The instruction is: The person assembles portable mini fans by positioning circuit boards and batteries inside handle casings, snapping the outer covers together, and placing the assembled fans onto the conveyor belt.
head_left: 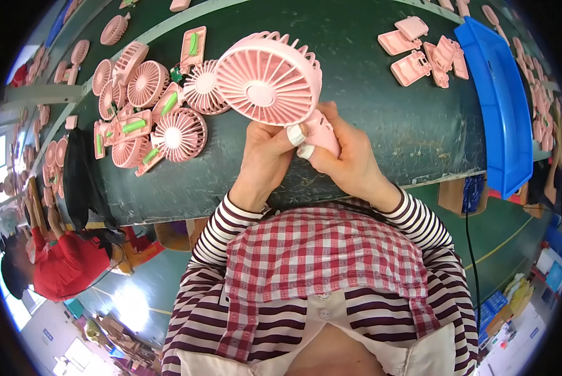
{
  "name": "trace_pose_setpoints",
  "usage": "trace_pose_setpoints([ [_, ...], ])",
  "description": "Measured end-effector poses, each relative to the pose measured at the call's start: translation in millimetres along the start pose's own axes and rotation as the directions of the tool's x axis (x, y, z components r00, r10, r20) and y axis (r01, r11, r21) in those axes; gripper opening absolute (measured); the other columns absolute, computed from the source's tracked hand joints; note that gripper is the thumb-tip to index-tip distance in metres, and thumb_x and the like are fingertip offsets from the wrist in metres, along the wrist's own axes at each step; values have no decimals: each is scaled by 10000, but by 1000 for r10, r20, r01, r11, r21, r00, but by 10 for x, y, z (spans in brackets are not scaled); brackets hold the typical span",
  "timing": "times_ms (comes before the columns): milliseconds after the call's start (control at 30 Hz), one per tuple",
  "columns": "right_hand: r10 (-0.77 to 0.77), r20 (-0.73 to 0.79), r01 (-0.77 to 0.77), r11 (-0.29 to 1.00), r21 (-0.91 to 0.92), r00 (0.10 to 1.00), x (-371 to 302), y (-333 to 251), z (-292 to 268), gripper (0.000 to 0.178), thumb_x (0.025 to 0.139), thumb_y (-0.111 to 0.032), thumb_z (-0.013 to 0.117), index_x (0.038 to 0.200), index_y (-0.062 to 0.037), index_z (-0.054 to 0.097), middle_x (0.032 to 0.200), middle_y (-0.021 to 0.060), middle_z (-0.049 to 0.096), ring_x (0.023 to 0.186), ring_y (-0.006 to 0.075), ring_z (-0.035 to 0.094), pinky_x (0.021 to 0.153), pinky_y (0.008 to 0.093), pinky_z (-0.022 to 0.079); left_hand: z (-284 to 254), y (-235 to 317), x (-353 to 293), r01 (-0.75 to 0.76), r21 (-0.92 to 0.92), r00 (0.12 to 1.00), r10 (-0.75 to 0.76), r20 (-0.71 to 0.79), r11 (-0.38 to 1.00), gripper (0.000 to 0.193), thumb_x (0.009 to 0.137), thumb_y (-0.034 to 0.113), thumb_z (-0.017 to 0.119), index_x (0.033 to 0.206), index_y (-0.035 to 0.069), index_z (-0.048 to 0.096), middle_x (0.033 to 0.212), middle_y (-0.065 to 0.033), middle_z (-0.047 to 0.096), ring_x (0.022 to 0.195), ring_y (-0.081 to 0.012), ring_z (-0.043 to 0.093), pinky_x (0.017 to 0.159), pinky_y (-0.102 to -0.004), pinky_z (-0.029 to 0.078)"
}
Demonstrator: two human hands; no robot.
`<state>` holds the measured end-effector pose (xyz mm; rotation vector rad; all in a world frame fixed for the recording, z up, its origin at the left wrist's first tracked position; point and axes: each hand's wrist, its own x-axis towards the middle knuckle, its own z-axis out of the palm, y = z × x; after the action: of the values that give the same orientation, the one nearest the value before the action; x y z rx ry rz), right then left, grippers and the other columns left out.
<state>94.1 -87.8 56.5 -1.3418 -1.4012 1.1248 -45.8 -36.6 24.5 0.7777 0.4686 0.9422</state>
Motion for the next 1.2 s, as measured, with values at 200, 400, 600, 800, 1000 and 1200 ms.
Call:
trace_pose_setpoints([
  [200, -17, -59, 5, 979, -206, 998, 0, -42, 18, 456, 727, -150, 644, 1143, -38, 493, 836, 148, 625, 714, 296, 644, 598, 333, 496, 134, 38, 19, -38, -12, 999, 38, 35, 999, 406, 780, 178, 674, 1102, -32, 543, 1100, -180, 584, 1029, -258, 569, 875, -370, 482],
  [400, -4, -148, -39, 959, -282, 989, 18, -121, 68, 466, 683, -153, 669, 1111, -44, 523, 834, 157, 642, 734, 293, 654, 628, 328, 515, 212, 24, -19, -25, 39, 999, 27, -39, 999, 410, 754, 243, 702, 1059, 14, 554, 995, -156, 621, 1094, -346, 520, 897, -418, 462],
  [600, -11, -251, -39, 980, -194, 968, 19, -76, 155, 425, 654, -210, 630, 1054, -72, 593, 770, 147, 641, 665, 315, 631, 601, 389, 511, 276, 42, -43, -28, 48, 996, 32, -88, 998, 403, 759, 237, 701, 1064, 21, 551, 987, -145, 623, 1081, -332, 531, 896, -406, 461],
  [800, 79, -210, -106, 987, -123, 974, 26, -58, 117, 376, 659, -149, 690, 987, -4, 576, 749, 120, 636, 677, 176, 632, 613, 304, 495, 331, 21, -24, -26, 59, 988, 35, -148, 998, 363, 804, 179, 652, 1084, -21, 539, 1020, -176, 611, 1011, -260, 569, 865, -354, 473],
  [1000, 233, -87, -226, 971, 78, 969, 161, 15, 67, 221, 702, -123, 672, 827, 30, 574, 685, 75, 609, 554, 109, 560, 496, 244, 450, 281, 19, 72, 65, 98, 976, -43, -212, 993, 311, 856, 165, 565, 1084, -42, 521, 1044, -207, 597, 980, -254, 582, 863, -349, 469],
  [1200, 354, 349, -493, 526, 693, 868, 184, 153, -190, 313, 781, -202, 608, 955, 46, 529, 692, 175, 609, 493, 226, 602, 451, 283, 513, 174, 123, 155, 185, -21, 969, -186, -164, 982, 461, 927, 358, 394, 1066, -52, 554, 1071, -137, 596, 982, -213, 570, 859, -323, 422],
])
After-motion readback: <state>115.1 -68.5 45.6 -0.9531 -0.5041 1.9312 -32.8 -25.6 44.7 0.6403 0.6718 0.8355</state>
